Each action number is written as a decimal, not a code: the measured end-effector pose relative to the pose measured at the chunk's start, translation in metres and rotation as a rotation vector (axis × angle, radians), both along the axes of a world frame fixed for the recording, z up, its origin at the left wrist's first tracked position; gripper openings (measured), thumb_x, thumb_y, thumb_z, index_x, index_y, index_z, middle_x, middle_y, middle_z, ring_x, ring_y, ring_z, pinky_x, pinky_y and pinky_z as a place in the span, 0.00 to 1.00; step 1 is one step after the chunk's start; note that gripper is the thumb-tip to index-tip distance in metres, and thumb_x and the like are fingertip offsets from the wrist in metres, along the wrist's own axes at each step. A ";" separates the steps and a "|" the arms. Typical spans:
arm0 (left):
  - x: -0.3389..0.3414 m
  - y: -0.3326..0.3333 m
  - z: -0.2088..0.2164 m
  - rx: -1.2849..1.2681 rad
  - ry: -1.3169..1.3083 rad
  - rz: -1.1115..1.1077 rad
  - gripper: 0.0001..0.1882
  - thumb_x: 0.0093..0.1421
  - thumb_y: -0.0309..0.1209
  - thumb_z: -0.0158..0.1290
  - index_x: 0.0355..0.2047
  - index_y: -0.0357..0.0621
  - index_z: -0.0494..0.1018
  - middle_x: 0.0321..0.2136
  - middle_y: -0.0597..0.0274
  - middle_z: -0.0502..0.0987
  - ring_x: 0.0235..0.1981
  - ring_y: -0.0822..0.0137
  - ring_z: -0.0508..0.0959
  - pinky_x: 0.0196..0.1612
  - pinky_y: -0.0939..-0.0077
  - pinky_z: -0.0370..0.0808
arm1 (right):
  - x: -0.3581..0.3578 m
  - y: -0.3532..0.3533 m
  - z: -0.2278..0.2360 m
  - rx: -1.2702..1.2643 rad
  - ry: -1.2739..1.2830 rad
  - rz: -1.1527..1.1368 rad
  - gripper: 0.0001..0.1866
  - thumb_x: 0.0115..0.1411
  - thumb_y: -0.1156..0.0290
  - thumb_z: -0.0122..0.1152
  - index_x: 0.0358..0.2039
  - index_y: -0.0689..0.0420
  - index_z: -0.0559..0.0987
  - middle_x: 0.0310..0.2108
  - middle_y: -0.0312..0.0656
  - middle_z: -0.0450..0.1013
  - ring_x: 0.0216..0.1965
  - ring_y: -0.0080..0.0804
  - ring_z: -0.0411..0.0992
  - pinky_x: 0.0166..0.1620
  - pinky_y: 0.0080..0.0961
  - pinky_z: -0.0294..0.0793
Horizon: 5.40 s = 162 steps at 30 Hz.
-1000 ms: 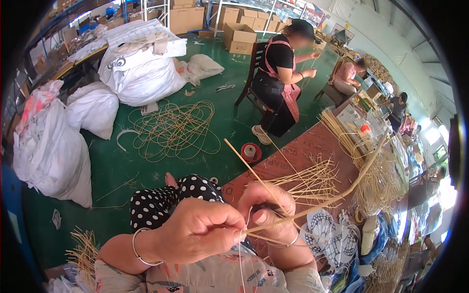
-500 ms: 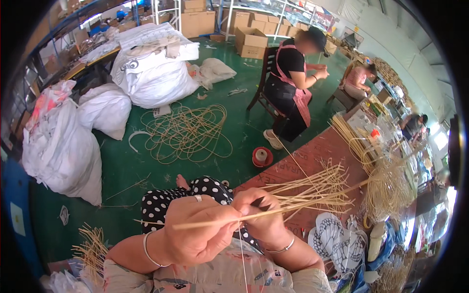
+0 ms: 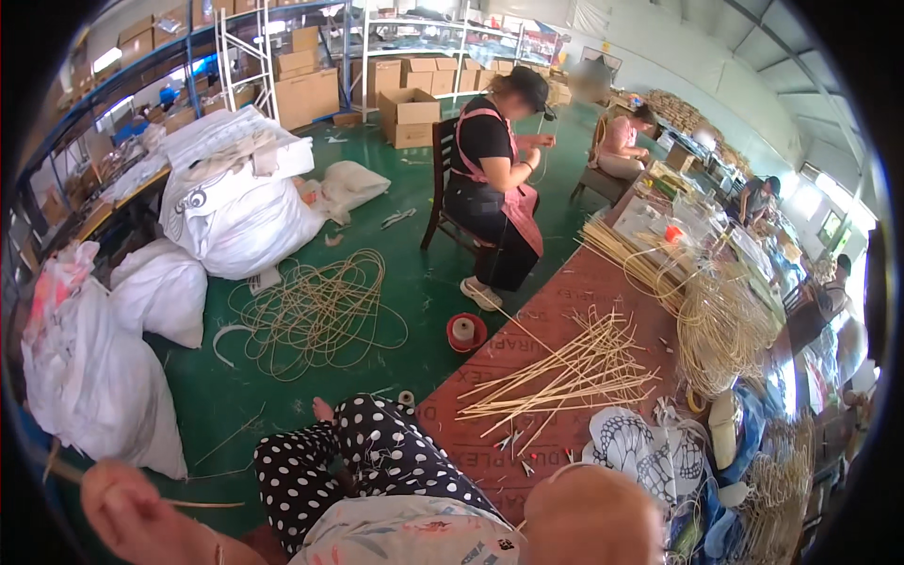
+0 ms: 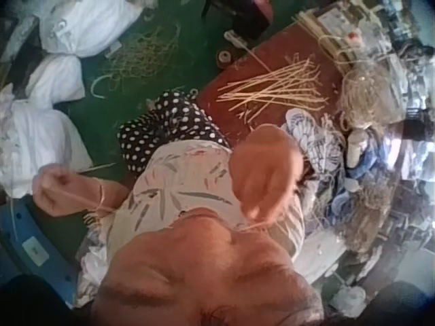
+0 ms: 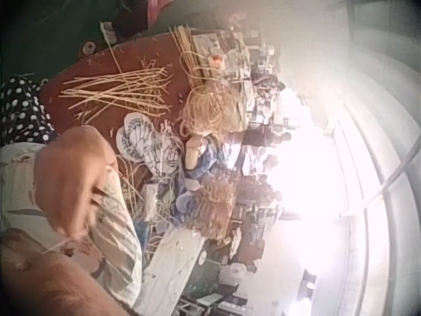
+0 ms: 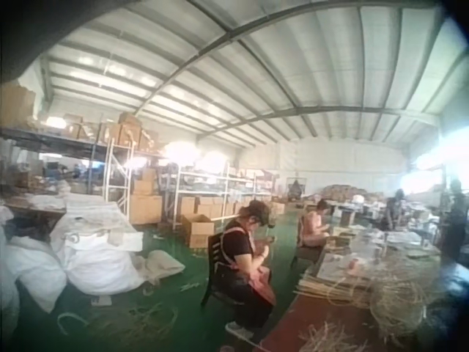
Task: The person sits on the floor and weaves thin bamboo strips together using a thin cord. They repeatedly wrap the cord around the bamboo to secure the structure, occasionally picking up new strips from a pile on the floor.
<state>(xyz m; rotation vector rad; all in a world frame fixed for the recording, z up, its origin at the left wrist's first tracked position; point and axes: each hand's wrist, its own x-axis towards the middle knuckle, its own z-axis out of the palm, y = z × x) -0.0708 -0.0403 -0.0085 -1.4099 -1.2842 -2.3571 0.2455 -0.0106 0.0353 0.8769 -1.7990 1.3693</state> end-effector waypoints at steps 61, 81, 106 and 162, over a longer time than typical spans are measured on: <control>0.087 0.049 -0.015 -0.253 0.602 -0.656 0.06 0.48 0.20 0.50 0.29 0.35 0.70 0.17 0.59 0.71 0.14 0.65 0.71 0.17 0.76 0.65 | -0.088 0.036 -0.089 0.029 -0.036 -1.571 0.12 0.39 0.84 0.55 0.26 0.58 0.69 0.19 0.40 0.68 0.18 0.36 0.66 0.21 0.26 0.64; 0.092 0.039 -0.019 -0.496 0.159 -1.009 0.11 0.48 0.21 0.54 0.32 0.31 0.68 0.17 0.66 0.68 0.15 0.83 0.63 0.17 0.89 0.58 | -0.070 0.039 -0.085 0.166 -0.020 -1.544 0.18 0.43 0.73 0.64 0.35 0.62 0.69 0.28 0.46 0.72 0.25 0.40 0.71 0.28 0.28 0.70; 0.088 0.053 0.005 -0.625 0.166 -1.119 0.06 0.52 0.26 0.54 0.29 0.35 0.72 0.18 0.65 0.72 0.18 0.77 0.72 0.20 0.85 0.66 | -0.042 0.045 -0.090 -0.783 0.013 -0.763 0.12 0.52 0.66 0.57 0.25 0.65 0.74 0.22 0.49 0.71 0.18 0.27 0.67 0.23 0.19 0.67; 0.082 0.022 -0.003 -0.242 0.801 -0.525 0.12 0.42 0.20 0.55 0.29 0.37 0.69 0.17 0.62 0.72 0.12 0.67 0.69 0.17 0.78 0.65 | -0.064 -0.008 -0.064 -0.723 -0.338 -0.754 0.06 0.52 0.82 0.55 0.32 0.65 0.71 0.25 0.42 0.71 0.25 0.26 0.69 0.29 0.19 0.68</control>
